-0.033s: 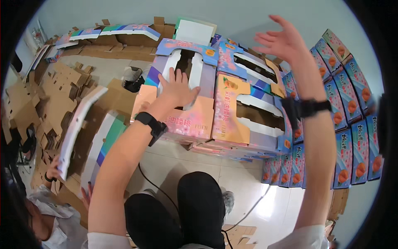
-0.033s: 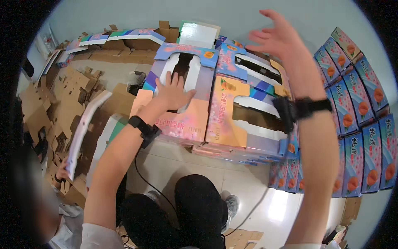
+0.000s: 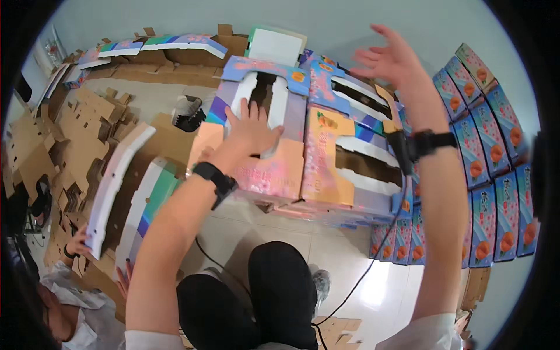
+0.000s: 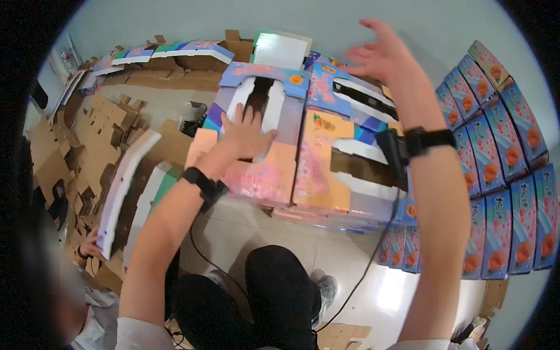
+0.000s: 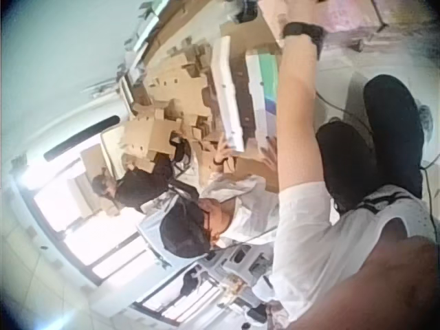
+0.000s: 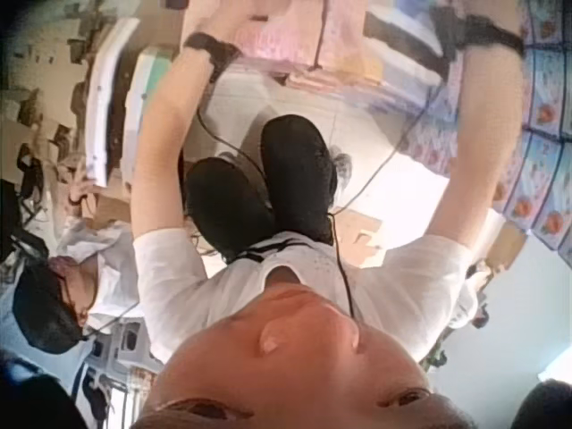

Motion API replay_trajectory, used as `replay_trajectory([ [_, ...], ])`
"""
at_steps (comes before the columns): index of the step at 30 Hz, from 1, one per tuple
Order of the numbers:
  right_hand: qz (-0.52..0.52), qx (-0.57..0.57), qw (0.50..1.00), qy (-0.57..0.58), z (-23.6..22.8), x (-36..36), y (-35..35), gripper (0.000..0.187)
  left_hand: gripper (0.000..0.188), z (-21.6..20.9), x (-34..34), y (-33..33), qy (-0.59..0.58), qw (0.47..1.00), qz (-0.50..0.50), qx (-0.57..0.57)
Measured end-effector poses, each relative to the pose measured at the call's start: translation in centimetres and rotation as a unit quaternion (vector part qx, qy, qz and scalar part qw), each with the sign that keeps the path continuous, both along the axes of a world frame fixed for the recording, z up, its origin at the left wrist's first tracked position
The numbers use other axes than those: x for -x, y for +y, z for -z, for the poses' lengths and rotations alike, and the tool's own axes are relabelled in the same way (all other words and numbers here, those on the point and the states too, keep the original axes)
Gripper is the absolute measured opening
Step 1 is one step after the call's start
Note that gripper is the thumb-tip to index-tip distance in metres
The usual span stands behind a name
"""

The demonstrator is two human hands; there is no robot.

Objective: Assembling and stacking cardboard fruit boxes.

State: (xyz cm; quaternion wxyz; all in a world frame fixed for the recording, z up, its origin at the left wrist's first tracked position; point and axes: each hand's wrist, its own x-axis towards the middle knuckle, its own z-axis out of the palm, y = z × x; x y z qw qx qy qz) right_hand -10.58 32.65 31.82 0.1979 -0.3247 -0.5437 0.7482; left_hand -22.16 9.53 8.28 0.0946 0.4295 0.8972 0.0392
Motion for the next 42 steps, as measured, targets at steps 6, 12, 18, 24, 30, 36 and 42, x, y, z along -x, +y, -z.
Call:
replay_trajectory([
  [6, 0.03, 0.212, 0.973, 0.088, 6.7, 10.5, 6.2, 0.085, 0.081, -0.2, -0.4, -0.4, -0.026, 1.0, 0.01, 0.008],
  [12, 0.135, 0.366, 0.9, 0.194, 15.6, 19.3, 12.6, 0.079, 0.077, 1.9, -0.6, -0.4, 0.039, 0.997, 0.006, -0.065],
  [18, 0.157, 0.339, 0.899, 0.227, 22.0, 25.1, 18.6, 0.064, 0.075, 1.9, -1.0, -0.2, 0.047, 0.994, 0.023, -0.099],
  [24, 0.147, 0.32, 0.921, 0.167, 24.0, 28.9, 17.5, 0.071, 0.075, 0.0, -0.4, -0.8, 0.013, 0.997, 0.034, -0.07],
  [30, 0.156, 0.372, 0.903, 0.144, 26.5, 32.1, 21.5, 0.056, 0.075, -0.5, -0.2, 0.0, -0.022, 0.999, 0.039, -0.026],
  [36, 0.207, 0.272, 0.932, 0.12, 26.4, 30.9, 21.1, 0.061, 0.073, -0.9, 0.0, 0.4, -0.026, 0.999, 0.028, 0.016],
  [42, 0.115, 0.243, 0.963, 0.019, 26.3, 31.1, 21.9, 0.069, 0.076, -0.8, 0.3, 0.3, -0.04, 0.999, 0.037, -0.007],
])
